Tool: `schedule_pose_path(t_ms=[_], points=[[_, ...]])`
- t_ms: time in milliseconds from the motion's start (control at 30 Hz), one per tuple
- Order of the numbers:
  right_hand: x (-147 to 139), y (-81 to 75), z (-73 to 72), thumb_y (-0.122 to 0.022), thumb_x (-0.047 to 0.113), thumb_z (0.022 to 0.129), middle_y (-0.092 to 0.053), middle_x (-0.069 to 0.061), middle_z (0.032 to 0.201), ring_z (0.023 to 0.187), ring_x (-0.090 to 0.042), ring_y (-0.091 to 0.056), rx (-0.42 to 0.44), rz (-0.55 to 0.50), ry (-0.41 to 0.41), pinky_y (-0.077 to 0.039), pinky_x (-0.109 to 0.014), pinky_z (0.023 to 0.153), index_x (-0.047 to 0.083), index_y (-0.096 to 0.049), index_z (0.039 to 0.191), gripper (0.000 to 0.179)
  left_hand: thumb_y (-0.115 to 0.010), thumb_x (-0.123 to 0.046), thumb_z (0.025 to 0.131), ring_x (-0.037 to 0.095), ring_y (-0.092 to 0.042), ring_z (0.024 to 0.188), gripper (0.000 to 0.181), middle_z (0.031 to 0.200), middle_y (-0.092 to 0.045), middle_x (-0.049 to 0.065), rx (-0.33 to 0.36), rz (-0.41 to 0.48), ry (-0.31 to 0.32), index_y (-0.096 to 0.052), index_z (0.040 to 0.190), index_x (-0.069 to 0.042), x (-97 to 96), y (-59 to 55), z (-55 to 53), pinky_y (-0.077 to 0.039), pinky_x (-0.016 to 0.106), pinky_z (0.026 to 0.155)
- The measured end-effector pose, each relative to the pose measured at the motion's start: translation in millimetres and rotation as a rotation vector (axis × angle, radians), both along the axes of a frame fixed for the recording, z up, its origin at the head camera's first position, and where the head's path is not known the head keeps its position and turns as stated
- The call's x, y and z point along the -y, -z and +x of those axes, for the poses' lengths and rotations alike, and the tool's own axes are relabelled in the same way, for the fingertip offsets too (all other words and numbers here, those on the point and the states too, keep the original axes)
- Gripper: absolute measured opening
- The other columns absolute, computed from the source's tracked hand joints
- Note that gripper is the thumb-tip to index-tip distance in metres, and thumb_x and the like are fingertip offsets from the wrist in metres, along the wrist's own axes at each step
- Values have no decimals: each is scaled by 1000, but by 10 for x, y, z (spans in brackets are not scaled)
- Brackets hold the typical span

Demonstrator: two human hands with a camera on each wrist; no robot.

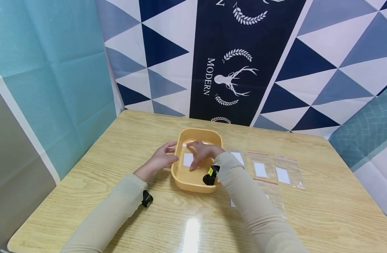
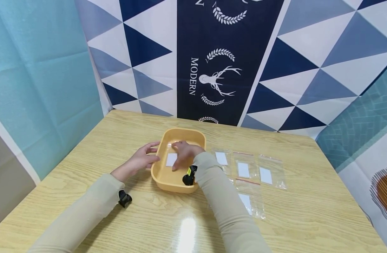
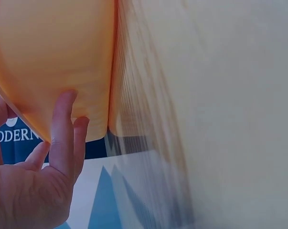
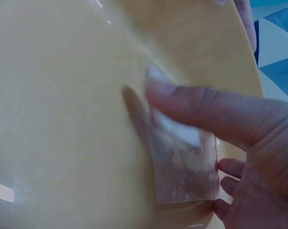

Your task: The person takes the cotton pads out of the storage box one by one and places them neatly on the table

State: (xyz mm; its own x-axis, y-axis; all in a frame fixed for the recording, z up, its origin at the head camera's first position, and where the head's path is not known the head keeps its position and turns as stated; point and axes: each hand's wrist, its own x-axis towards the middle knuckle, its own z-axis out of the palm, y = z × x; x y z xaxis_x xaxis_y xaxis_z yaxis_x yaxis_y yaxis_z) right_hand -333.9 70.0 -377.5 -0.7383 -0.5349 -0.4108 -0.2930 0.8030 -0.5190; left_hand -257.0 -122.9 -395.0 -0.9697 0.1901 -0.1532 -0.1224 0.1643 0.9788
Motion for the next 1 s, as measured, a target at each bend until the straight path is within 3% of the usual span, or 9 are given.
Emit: schedule_pose_path(t_ms=[200,367,500,633,667,833,900,1000], points=[[1,-16,10,-86,20,63,-19,-16,148,133,-29,-22,-38,30,-67,-19,-41,110,10,-31,144,98,-59,-2,87,32,-56,104,63,133,-42,21,8,2,-2,-34,143,-13,-9,-17,11,-55,37,72],[6,-17,7,-85,17,66,-32,-16,143,130,-28,-30,-104,13,-121,-20,-39,110,4,-40,137,85,-59,-2,86,31,-57,103,63,132,-43,20,5,2,-8,-34,143,-13,-12,-33,20,-55,36,70],[15,-11,0,-83,13,68,-50,-11,125,114,-24,-44,-98,-14,-90,-31,-34,103,5,-49,128,69,-59,-2,86,31,-57,102,63,132,-43,20,7,3,-8,-34,143,-13,-12,-43,24,-55,36,70],[25,-6,-15,-81,9,70,-55,-6,104,95,-20,-48,-68,-44,-32,-39,-29,88,5,-53,118,56,-58,-1,86,31,-57,103,63,133,-41,21,13,17,6,-33,144,-12,-6,-84,49,-55,36,70],[27,-7,-15,-80,8,70,-55,-6,102,93,-20,-49,-64,-52,-19,-41,-28,84,4,-53,118,55,-57,-1,87,31,-56,103,63,134,-40,23,14,21,13,-32,144,-10,-6,-124,74,-55,36,70],[14,-16,-23,-79,4,68,-56,-9,105,93,-21,-49,-136,-100,-15,-41,-28,85,-1,-54,120,58,-57,0,87,33,-55,105,64,135,-39,24,17,30,19,-31,145,-10,0,-114,61,-55,38,72],[12,-17,-28,-79,2,67,-56,-10,103,89,-21,-51,-153,-138,-8,-45,-29,81,-2,-54,119,58,-58,-1,87,32,-56,104,64,134,-40,21,9,27,8,-33,144,-12,4,-36,17,-55,37,71],[10,-28,-35,-77,-2,66,-56,-11,98,79,-20,-53,-131,-195,32,-49,-26,65,-3,-54,118,57,-59,-1,86,32,-56,103,64,132,-42,20,6,24,0,-34,143,-13,2,-29,20,-55,37,71]])
